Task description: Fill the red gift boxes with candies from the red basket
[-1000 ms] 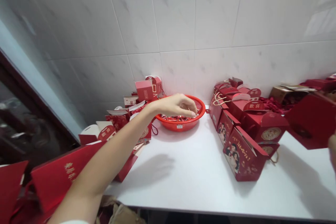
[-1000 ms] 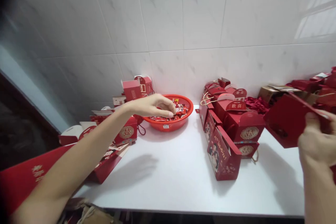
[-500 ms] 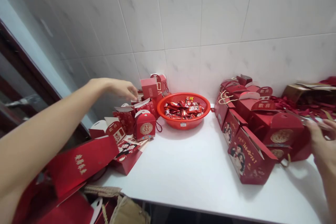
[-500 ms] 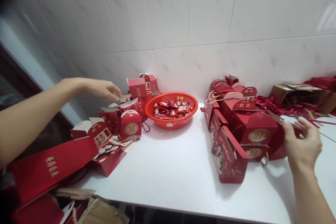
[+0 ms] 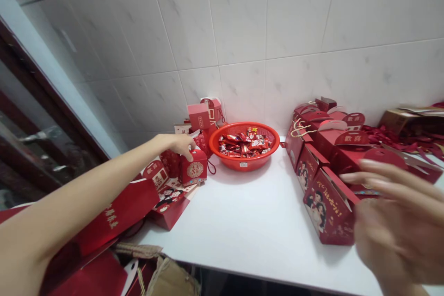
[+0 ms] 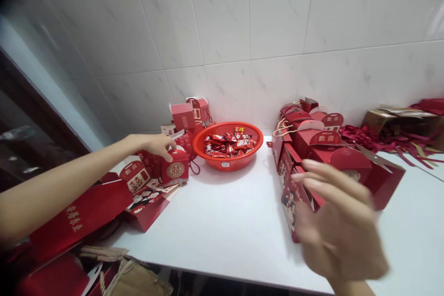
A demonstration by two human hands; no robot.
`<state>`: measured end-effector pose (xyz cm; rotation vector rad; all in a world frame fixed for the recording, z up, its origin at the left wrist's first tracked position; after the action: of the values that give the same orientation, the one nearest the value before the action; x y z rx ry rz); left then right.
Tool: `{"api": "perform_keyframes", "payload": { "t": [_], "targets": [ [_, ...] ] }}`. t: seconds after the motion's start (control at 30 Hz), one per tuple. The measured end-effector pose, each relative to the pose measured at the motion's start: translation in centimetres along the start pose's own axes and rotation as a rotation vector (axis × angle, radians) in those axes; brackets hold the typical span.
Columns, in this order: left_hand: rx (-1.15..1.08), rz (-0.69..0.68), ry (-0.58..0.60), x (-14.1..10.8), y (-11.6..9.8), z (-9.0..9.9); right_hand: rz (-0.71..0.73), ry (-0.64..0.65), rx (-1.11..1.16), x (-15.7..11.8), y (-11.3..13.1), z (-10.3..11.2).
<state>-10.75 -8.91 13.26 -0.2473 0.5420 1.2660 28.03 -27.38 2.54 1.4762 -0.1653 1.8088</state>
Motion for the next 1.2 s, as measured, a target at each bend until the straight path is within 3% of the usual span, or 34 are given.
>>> {"api": "perform_keyframes", "payload": {
  "t": [0.1, 0.17, 0.3, 0.43, 0.6, 0.73, 0.83, 1.0, 1.2],
  "targets": [
    [0.107, -0.053, -0.039, 0.3, -2.4, -0.3, 0.114, 0.117, 0.073, 1.1, 1.1, -3.8],
    [0.156, -0.126, -0.075, -0.1, -3.9, -0.2, 0.115, 0.223, 0.151, 1.5, 1.2, -5.4],
    [0.189, -0.386, -0.175, -1.8, -8.3, -0.2, -0.049, 0.419, 0.318, 2.2, 0.1, -8.1],
    [0.303, -0.672, -0.276, -3.4, -13.4, -1.3, -0.227, 0.567, 0.552, 2.7, -1.8, -10.3],
    [0.555, -0.841, -0.483, -3.2, -17.3, -4.2, -0.363, 0.594, 0.756, 2.4, -3.8, -11.0],
    [0.630, -0.905, -0.608, -1.8, -18.3, -6.8, -0.400, 0.706, 0.712, 1.4, -4.2, -11.0],
    [0.592, -0.899, -0.653, -0.9, -18.4, -8.6, -0.329, 0.755, 0.535, 0.6, -4.1, -11.3],
    [0.447, -0.745, -0.524, -0.7, -18.4, -10.3, -0.104, 0.759, 0.265, -0.3, -3.7, -11.8],
    [0.253, -0.744, -0.378, -0.9, -17.8, -9.2, -0.135, 0.633, 0.153, -0.5, -3.8, -11.6]
  ]
}}
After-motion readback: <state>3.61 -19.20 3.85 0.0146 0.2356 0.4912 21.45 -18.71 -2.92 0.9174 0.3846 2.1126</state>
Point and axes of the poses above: each hand's wrist, its own x-axis towards the middle knuckle, its own z-axis out of the back of the hand, y = z × x, the point moved 1 cm from there along x, towards the middle knuckle, and after that the axes turned 13 degrees about y, right-handed, at the moved point
